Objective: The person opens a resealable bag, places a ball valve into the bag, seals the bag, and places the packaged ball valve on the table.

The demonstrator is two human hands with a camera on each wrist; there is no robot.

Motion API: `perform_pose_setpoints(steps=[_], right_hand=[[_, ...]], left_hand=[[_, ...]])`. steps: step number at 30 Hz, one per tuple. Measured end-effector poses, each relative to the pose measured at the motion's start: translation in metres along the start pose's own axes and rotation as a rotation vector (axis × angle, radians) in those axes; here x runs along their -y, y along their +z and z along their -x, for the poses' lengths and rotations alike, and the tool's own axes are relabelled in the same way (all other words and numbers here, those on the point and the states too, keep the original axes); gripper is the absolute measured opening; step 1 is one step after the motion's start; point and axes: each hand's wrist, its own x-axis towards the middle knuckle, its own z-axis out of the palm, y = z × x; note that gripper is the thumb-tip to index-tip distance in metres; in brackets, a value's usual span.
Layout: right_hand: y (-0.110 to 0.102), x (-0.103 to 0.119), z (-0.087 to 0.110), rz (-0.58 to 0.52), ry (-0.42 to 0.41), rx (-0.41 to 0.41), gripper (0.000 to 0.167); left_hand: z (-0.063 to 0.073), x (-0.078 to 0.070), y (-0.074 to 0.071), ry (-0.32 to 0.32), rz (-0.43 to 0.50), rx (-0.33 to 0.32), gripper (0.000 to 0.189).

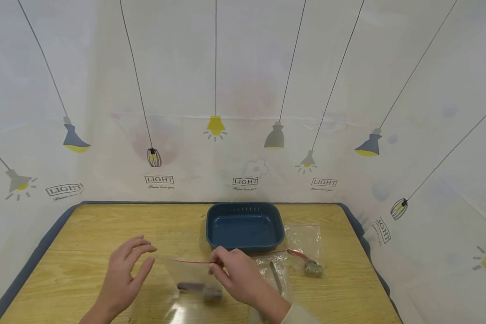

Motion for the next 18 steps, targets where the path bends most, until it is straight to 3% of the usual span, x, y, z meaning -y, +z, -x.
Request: perform_pose_setpoints(steps=[5, 10, 13, 18], right_hand=[[0.007, 0.011, 0.004, -0.181, -0.014, 0.086, 0.005], [0.015, 0.016, 0.009, -0.283, -0.036, 0.121, 0.005], [0.017, 0.012, 0.011, -0.284, -0.006, 0.118, 0.005], [0.017, 0.003, 0.012, -0.185, 0.088, 0.056, 0.003]], left_hand=[[0.000, 0.004, -0.005, -0.029, 0.007, -0.008, 0.019], [0.002, 0.005, -0.008, -0.035, 0.014, -0.024, 0.018], [0.003, 0.006, -0.008, -0.037, 0.004, -0.035, 0.017], [0.005, 0.008, -0.007, -0.031, -0.015, -0.056, 0.015]])
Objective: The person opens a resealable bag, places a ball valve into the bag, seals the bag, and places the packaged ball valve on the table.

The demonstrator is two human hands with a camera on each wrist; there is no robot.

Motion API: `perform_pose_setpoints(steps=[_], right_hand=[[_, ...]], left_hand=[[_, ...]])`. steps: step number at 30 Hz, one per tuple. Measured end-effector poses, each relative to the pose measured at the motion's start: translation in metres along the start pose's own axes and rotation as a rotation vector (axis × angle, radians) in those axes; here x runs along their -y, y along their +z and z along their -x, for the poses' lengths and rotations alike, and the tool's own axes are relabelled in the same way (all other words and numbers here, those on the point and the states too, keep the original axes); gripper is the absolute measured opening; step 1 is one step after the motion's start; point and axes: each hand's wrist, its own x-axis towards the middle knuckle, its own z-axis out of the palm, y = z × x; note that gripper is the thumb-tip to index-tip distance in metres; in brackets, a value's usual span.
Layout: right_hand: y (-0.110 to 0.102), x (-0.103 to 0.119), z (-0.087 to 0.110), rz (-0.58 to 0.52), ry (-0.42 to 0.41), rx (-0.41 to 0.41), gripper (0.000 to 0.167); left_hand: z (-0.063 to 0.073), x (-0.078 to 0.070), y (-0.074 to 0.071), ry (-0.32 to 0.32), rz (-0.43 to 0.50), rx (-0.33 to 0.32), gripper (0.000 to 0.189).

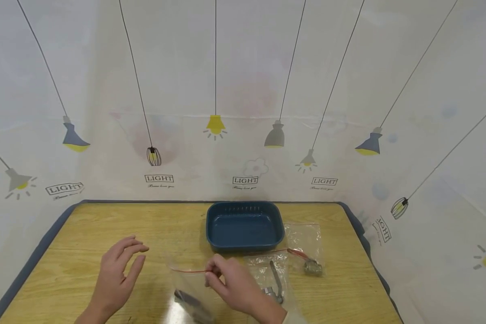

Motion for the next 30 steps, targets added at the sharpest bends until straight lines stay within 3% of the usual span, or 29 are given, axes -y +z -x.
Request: perform_pose_setpoints(steps=[5, 9, 13, 17, 24, 30], right_hand=[[-0.002, -0.014, 0.000, 0.051, 0.067, -0.107, 0.003], [-0.002, -0.027, 0.000, 0.098, 0.168, -0.150, 0.004], [-0.002, -0.036, -0.002, 0.238, 0.263, -0.147, 0.004], [0.000, -0.045, -0.005, 0.344, 0.304, -0.110, 0.005], [0.011, -0.062, -0.011, 0.411, 0.319, -0.074, 0.005], [0.021, -0.074, -0.018, 0.500, 0.400, -0.104, 0.005]], left_hand=[[0.003, 0.003, 0.001, -0.003, -0.010, -0.005, 0.015], [0.007, 0.005, 0.003, -0.021, -0.019, 0.001, 0.015], [0.011, 0.008, 0.006, -0.038, -0.046, 0.018, 0.014], [0.017, 0.011, 0.009, -0.052, -0.063, 0.029, 0.014], [0.023, 0.013, 0.013, -0.046, -0.060, 0.033, 0.016], [0.027, 0.016, 0.015, -0.075, -0.068, 0.052, 0.015]])
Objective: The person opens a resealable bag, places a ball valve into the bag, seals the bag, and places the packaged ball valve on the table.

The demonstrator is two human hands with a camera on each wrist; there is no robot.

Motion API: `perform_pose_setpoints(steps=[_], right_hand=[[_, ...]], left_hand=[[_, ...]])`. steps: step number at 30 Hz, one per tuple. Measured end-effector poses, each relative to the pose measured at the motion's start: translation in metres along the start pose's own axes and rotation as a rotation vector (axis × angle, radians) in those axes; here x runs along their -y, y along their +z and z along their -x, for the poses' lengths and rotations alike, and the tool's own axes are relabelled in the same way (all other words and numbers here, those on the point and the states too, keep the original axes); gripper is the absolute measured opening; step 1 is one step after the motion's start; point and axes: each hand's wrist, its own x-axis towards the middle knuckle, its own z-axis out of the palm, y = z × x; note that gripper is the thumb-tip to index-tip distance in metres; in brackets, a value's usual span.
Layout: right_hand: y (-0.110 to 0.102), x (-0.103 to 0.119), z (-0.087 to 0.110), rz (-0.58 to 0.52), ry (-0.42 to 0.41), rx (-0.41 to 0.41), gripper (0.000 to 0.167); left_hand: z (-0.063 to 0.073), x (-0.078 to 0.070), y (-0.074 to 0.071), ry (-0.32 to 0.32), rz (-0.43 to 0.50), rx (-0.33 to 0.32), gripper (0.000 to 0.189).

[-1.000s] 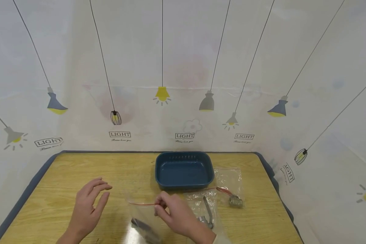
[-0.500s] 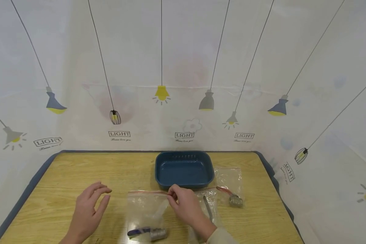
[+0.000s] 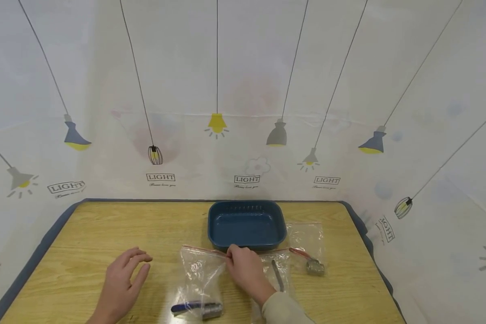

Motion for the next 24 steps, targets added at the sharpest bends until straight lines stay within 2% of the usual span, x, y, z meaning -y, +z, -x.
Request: perform_pose_setpoints(steps=[8, 11, 13, 18, 20, 24], right_hand=[[0.016, -0.004, -0.006, 0.186, 0.025, -0.122, 0.010], [0.017, -0.003, -0.008, 0.229, 0.031, -0.124, 0.014], [0.016, -0.001, -0.009, 0.221, 0.059, -0.104, 0.013], [0.010, 0.004, -0.009, 0.012, 0.167, -0.003, 0.015], [0.007, 0.006, -0.008, -0.094, 0.181, 0.033, 0.023], [0.003, 0.008, -0.002, -0.235, 0.171, 0.123, 0.043]], left_hand=[[0.004, 0.003, 0.002, -0.019, -0.014, 0.011, 0.014], [0.005, 0.003, 0.003, -0.023, -0.011, 0.012, 0.014], [0.006, 0.003, 0.004, -0.023, -0.009, 0.011, 0.015], [0.007, 0.003, 0.006, -0.015, -0.010, -0.004, 0.016], [0.007, 0.003, 0.006, -0.011, -0.011, -0.011, 0.016], [0.007, 0.003, 0.006, -0.006, -0.012, -0.014, 0.017]])
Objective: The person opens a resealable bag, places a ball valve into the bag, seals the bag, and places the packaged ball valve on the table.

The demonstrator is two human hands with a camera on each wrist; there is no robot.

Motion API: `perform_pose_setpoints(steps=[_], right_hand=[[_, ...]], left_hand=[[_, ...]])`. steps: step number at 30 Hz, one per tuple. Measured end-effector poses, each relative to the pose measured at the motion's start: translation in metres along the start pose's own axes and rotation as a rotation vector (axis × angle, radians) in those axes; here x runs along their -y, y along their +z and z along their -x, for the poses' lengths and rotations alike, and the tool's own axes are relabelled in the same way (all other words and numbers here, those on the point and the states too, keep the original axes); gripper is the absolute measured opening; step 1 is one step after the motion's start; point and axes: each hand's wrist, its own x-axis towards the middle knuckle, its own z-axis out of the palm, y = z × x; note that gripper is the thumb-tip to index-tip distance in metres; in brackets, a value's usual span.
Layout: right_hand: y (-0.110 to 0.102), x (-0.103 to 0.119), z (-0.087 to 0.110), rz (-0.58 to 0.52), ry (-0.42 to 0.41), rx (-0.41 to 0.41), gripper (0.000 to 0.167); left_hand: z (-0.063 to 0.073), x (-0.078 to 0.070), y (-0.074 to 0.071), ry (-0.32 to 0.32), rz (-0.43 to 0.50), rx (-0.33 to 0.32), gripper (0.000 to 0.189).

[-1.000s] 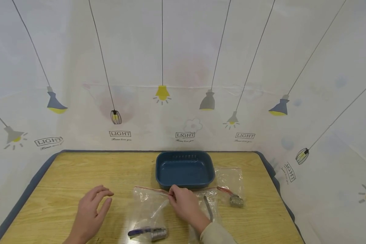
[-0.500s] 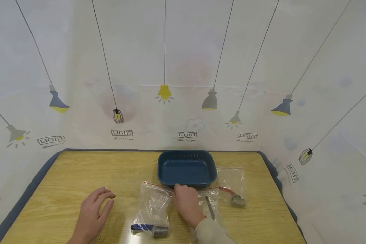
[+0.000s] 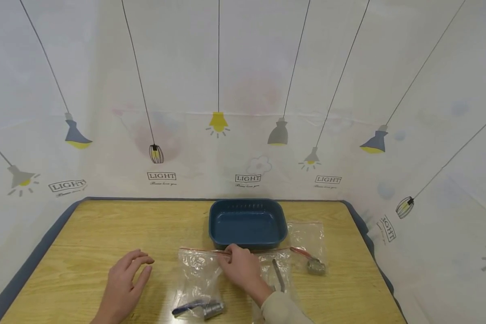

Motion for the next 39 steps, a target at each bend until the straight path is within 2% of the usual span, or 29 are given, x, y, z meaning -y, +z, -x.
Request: perform_pose_setpoints(steps=[9, 12, 15, 17, 19, 24, 28, 34, 39], right_hand=[[-0.007, -0.006, 0.026, -0.299, 0.030, 0.305, 0.082], [-0.005, -0.007, 0.033, -0.362, 0.005, 0.394, 0.072], [0.002, -0.008, 0.039, -0.342, -0.066, 0.435, 0.041], [0.006, -0.009, 0.041, -0.303, -0.110, 0.426, 0.021], [0.010, -0.010, 0.043, -0.273, -0.136, 0.400, 0.016], [0.013, -0.013, 0.047, -0.201, -0.145, 0.325, 0.020], [0.010, -0.016, 0.047, -0.154, -0.118, 0.288, 0.019], [0.004, -0.016, 0.047, -0.029, -0.055, 0.173, 0.023], [-0.001, -0.013, 0.048, 0.027, -0.005, 0.168, 0.022]], left_hand=[[0.001, 0.000, 0.001, 0.001, 0.003, 0.004, 0.016], [0.002, -0.001, 0.001, -0.009, 0.000, 0.020, 0.016], [0.002, -0.001, 0.001, -0.015, 0.000, 0.030, 0.015], [0.002, -0.002, 0.002, -0.010, 0.003, 0.028, 0.015], [0.002, -0.002, 0.002, -0.004, 0.006, 0.024, 0.015], [0.003, -0.003, 0.004, 0.005, 0.008, 0.022, 0.014], [0.004, -0.003, 0.005, 0.002, 0.009, 0.026, 0.014], [0.007, -0.003, 0.006, -0.017, 0.019, 0.036, 0.014], [0.010, -0.003, 0.007, -0.050, 0.021, 0.065, 0.013]])
